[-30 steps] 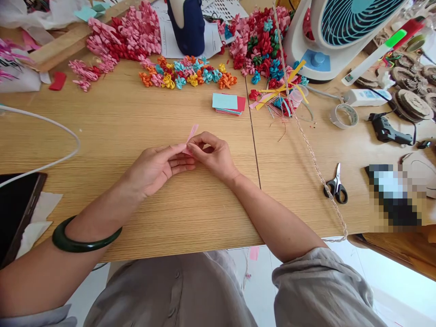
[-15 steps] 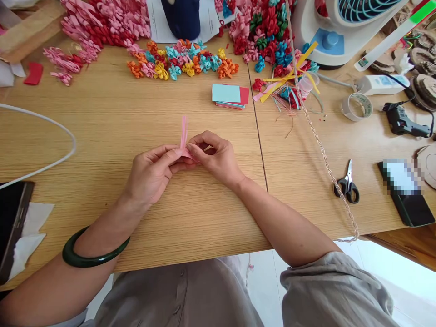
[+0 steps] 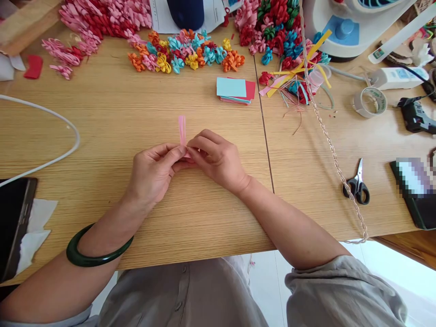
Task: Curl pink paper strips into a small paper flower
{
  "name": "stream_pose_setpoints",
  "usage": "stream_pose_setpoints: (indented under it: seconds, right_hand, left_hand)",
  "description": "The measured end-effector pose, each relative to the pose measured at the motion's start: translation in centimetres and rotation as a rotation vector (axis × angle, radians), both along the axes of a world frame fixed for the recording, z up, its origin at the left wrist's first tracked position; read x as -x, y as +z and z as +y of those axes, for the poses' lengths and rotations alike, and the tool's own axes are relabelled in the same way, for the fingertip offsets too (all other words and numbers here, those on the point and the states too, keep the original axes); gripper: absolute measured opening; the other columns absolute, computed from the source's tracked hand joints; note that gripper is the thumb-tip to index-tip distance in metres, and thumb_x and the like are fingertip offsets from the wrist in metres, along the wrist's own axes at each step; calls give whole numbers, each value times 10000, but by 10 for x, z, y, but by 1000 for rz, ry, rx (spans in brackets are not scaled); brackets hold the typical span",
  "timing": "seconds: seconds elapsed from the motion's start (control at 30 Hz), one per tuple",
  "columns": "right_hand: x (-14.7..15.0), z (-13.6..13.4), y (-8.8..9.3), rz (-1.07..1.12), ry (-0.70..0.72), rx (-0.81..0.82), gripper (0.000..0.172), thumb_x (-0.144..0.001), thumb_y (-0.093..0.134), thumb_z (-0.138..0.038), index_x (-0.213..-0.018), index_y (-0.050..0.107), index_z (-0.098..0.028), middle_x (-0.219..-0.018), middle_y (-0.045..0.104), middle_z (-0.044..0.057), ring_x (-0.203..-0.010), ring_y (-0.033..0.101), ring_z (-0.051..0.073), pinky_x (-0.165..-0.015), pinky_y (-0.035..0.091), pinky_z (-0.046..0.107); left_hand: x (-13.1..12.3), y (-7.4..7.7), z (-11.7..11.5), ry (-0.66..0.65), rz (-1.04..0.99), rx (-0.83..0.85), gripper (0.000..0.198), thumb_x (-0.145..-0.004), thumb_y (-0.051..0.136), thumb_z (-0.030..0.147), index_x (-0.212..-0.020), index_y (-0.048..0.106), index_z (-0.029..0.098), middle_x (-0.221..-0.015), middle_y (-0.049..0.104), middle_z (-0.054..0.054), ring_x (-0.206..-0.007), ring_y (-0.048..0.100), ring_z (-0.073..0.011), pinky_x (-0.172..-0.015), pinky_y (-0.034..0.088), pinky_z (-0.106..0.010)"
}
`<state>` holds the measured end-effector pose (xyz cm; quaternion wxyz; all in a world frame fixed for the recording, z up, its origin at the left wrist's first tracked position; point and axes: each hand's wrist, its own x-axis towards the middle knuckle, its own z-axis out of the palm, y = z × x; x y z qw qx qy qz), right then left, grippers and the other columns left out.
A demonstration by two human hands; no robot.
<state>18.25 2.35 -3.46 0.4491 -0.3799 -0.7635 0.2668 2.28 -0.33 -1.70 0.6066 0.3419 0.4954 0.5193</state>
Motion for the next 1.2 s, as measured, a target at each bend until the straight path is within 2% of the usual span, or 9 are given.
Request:
stream_pose_setpoints:
  seconds: [0.1, 0.2, 0.43, 0.53, 0.63, 0.77, 0.87, 1.1, 1.2]
  right_hand:
    - [-3, 1, 0, -84, 13, -60, 178, -1024, 575, -265, -907, 698, -215, -913, 690, 37, -838, 652, 141, -742, 535, 298]
    - [-2, 1, 1, -50, 22, -55, 181, -1027, 576, -271, -917, 704, -206, -908, 693, 38, -831, 655, 138, -740, 542, 294]
    - [4, -3, 4, 137, -11, 198, 117, -979, 642, -259, -918, 723, -202, -926, 722, 25, -840, 659, 125, -655, 550, 236]
    - [5, -3, 5, 163, -17, 219, 98, -962, 672, -267, -916, 725, -200, -917, 712, 21, -851, 660, 128, -667, 555, 241]
    - [4, -3, 4, 118, -36, 177, 80, -962, 669, -252, -917, 716, -205, -915, 706, 26, -858, 659, 142, -700, 562, 275]
    - [4, -2, 2, -40, -83, -2, 96, -975, 639, -232, -891, 686, -219, -904, 715, 33, -884, 638, 178, -785, 547, 348]
    - [4, -2, 2, -113, -96, -100, 117, -978, 623, -212, -865, 652, -221, -868, 698, 24, -844, 613, 179, -766, 517, 352]
    - [4, -3, 1, -133, -125, -90, 137, -990, 604, -222, -855, 620, -235, -853, 664, 19, -850, 576, 193, -771, 486, 371]
    - [4, -4, 0, -165, -139, -157, 161, -1007, 589, -243, -851, 627, -245, -905, 681, 24, -909, 574, 202, -794, 482, 383]
  left_hand:
    - [1, 1, 0, -12, -18, -14, 158, -858, 773, 273, -715, 771, 205, -783, 750, -4, -830, 747, -177, -845, 656, -332]
    - [2, 0, 0, -24, -21, -30, 151, -867, 787, 296, -742, 779, 213, -776, 751, -1, -825, 749, -173, -858, 649, -329]
    - [2, -4, 2, 19, 22, -38, 101, -848, 783, 255, -758, 791, 211, -749, 748, 0, -793, 752, -181, -862, 643, -349]
    - [3, -5, 3, 15, 46, -50, 69, -834, 805, 277, -788, 806, 224, -754, 753, 9, -779, 747, -174, -872, 639, -341]
    - [4, -7, 3, 23, 104, -89, 71, -817, 834, 305, -806, 816, 238, -763, 761, 15, -771, 740, -166, -871, 633, -322]
    - [5, -10, 3, 44, 227, -113, 105, -798, 861, 337, -826, 821, 244, -819, 778, 13, -794, 729, -161, -854, 627, -297]
    - [6, -10, 2, 31, 234, -109, 127, -795, 866, 343, -845, 826, 234, -844, 781, 2, -804, 729, -162, -845, 631, -293]
    - [6, -7, 1, -1, 190, -96, 75, -840, 823, 286, -812, 822, 216, -808, 771, -13, -795, 738, -173, -817, 644, -301]
    - [6, -7, 2, 22, 175, -66, 66, -825, 838, 262, -792, 818, 208, -808, 770, -19, -799, 740, -178, -842, 640, -311]
